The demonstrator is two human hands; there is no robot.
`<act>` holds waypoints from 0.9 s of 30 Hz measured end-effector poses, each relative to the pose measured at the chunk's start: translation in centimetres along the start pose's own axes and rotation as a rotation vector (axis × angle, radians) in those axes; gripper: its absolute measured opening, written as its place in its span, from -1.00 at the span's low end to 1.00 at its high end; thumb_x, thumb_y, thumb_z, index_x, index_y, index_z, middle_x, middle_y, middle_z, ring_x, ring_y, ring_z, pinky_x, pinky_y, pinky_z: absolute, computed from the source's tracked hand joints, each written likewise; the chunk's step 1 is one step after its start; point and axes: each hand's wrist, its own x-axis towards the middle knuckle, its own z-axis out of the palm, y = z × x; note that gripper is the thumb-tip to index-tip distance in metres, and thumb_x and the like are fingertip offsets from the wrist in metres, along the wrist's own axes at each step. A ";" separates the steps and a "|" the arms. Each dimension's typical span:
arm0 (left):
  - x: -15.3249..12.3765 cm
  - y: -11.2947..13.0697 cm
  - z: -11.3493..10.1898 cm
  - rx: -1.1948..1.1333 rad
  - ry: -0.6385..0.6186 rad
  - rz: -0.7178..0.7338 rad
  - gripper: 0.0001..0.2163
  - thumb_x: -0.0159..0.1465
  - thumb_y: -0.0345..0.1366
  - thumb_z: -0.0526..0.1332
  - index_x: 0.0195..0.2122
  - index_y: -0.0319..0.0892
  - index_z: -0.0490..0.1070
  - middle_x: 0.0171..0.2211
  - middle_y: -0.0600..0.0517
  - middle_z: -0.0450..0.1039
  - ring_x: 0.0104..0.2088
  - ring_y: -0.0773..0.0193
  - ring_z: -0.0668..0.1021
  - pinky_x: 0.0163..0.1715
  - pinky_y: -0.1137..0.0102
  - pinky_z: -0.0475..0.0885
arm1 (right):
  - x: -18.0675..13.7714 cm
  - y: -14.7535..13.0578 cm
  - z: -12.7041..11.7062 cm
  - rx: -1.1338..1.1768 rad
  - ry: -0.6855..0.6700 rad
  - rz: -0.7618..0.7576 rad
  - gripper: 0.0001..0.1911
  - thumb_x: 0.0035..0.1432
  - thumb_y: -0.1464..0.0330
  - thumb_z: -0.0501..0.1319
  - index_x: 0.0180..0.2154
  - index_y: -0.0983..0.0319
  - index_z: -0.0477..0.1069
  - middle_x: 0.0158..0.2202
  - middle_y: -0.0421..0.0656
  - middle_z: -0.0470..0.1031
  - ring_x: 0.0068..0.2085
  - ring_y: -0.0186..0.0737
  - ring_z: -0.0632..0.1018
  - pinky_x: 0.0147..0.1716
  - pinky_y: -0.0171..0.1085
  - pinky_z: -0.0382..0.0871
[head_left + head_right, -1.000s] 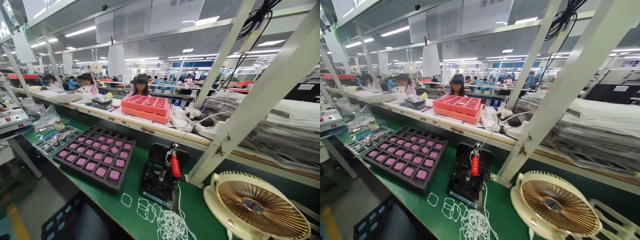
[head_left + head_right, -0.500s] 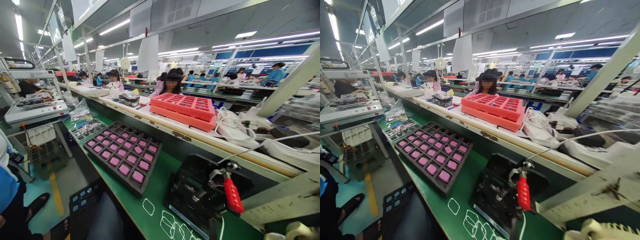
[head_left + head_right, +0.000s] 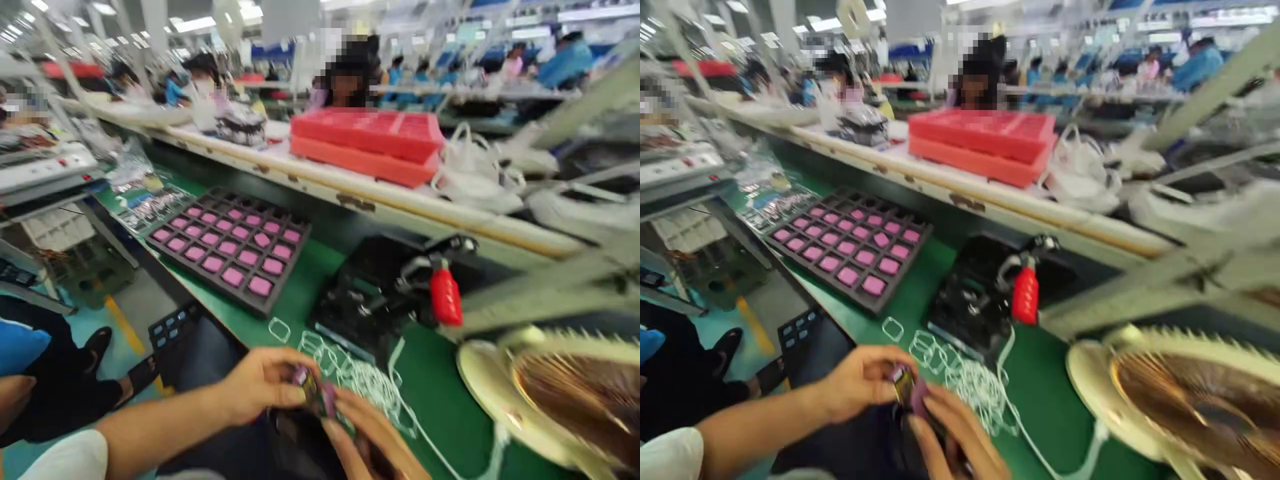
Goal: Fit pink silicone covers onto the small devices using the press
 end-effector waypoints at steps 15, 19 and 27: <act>1.0 2.2 0.4 0.128 -0.089 0.062 -0.52 0.06 -0.35 0.66 0.03 -0.01 0.72 0.06 -0.09 0.61 0.09 0.12 0.64 0.07 0.35 0.59 | -1.0 -1.3 1.2 -0.163 0.078 -0.132 -0.68 0.39 0.49 0.38 0.13 0.16 0.57 0.10 -0.01 0.60 -0.11 -0.19 0.69 -0.17 -0.26 0.63; 1.1 2.2 0.6 0.140 -0.089 0.080 -0.52 0.06 -0.37 0.66 0.03 0.01 0.72 0.05 -0.08 0.62 0.10 0.13 0.65 0.08 0.36 0.59 | -1.0 -1.4 0.9 -0.270 0.048 -0.169 -0.71 0.43 0.46 0.34 0.13 0.13 0.58 0.11 -0.03 0.59 -0.42 -0.39 0.53 -0.41 -0.32 0.50; 0.9 2.0 0.7 0.137 -0.097 0.096 -0.50 0.04 -0.36 0.66 0.03 0.03 0.72 0.04 -0.06 0.61 0.05 0.14 0.66 0.05 0.35 0.61 | -0.7 -1.4 0.4 -0.323 0.032 -0.233 -0.73 0.47 0.44 0.31 0.13 0.11 0.59 0.09 -0.03 0.60 -0.49 -0.43 0.40 -0.49 -0.34 0.38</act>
